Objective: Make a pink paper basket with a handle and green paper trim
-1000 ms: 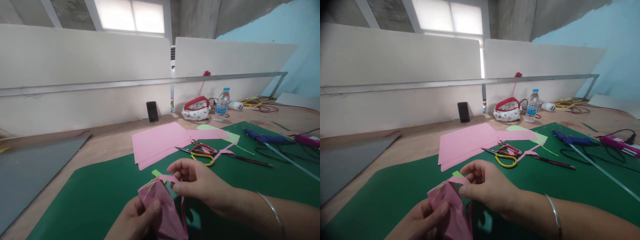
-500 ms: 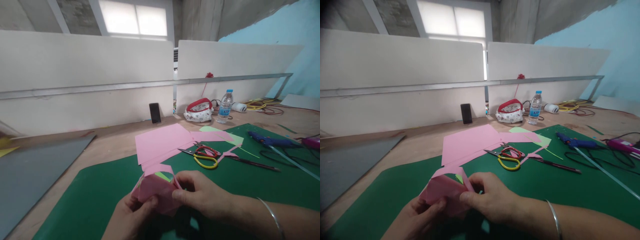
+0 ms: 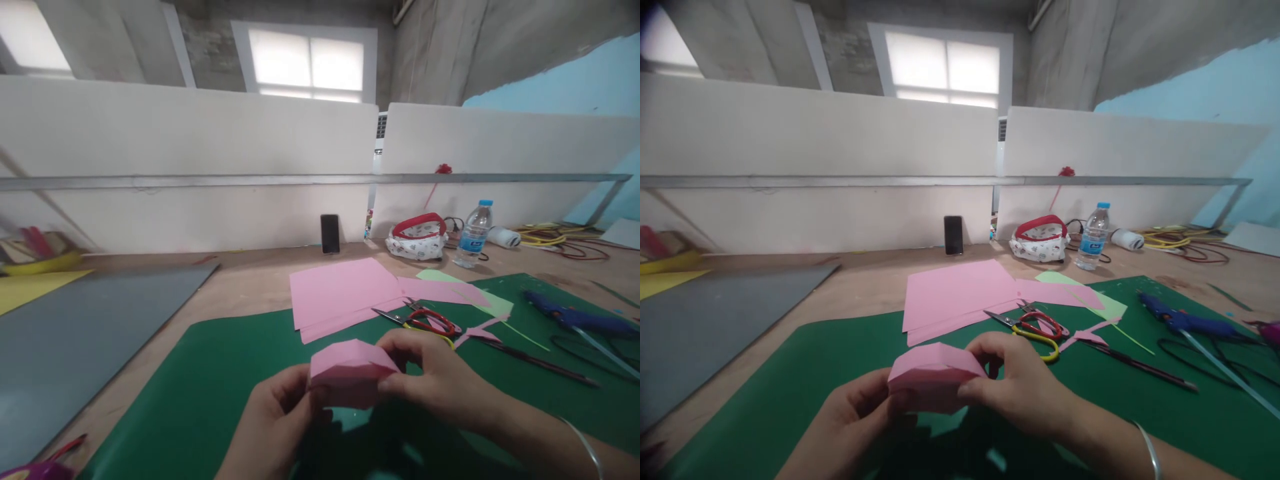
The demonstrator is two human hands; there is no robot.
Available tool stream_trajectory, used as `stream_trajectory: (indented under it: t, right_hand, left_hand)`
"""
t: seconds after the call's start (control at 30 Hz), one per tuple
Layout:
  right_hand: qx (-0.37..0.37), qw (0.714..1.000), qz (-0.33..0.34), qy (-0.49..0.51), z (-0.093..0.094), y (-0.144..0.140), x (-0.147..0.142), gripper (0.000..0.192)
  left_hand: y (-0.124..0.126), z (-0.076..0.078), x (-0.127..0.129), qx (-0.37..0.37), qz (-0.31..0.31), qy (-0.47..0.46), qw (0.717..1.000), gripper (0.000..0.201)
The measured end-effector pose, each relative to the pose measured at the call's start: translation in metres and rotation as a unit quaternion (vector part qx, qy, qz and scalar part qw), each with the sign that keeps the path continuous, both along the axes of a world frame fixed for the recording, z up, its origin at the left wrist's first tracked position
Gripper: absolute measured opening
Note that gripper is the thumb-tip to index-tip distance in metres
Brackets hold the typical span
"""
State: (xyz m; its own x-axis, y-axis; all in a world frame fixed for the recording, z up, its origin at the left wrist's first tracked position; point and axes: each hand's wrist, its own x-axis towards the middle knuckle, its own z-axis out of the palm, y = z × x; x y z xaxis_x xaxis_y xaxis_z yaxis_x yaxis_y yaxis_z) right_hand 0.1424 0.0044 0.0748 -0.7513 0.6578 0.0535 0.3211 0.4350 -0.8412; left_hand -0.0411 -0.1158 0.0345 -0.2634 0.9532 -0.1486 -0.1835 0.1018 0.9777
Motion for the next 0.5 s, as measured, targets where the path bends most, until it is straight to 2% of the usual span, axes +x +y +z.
stream_trajectory:
  t: [0.1, 0.2, 0.33, 0.4, 0.43, 0.5]
  right_hand:
    - [-0.006, 0.999, -0.032, 0.027, 0.002, -0.001, 0.001, 0.011]
    - [-0.019, 0.998, -0.03, 0.054, 0.0, -0.001, 0.001, 0.013]
    - [0.039, 0.998, -0.003, 0.051, -0.003, -0.005, 0.001, 0.013]
    - [0.059, 0.997, 0.018, 0.038, -0.004, -0.01, 0.002, 0.021]
    - [0.047, 0.998, 0.026, 0.04, -0.005, -0.012, 0.002, 0.026]
    - [-0.021, 0.997, 0.032, 0.07, -0.007, -0.017, 0.004, 0.032]
  left_hand:
    - [0.003, -0.005, -0.004, 0.034, 0.016, 0.042, 0.998, 0.051]
    - [0.005, -0.008, -0.007, 0.045, 0.007, 0.077, 0.996, 0.052]
    - [0.003, -0.006, -0.002, 0.031, -0.014, 0.129, 0.991, 0.041]
    - [0.002, -0.002, 0.003, 0.025, -0.038, 0.15, 0.988, 0.033]
    - [0.001, 0.0, 0.006, 0.025, -0.051, 0.16, 0.986, 0.03]
    - [0.001, 0.004, 0.009, 0.033, -0.073, 0.173, 0.982, 0.027]
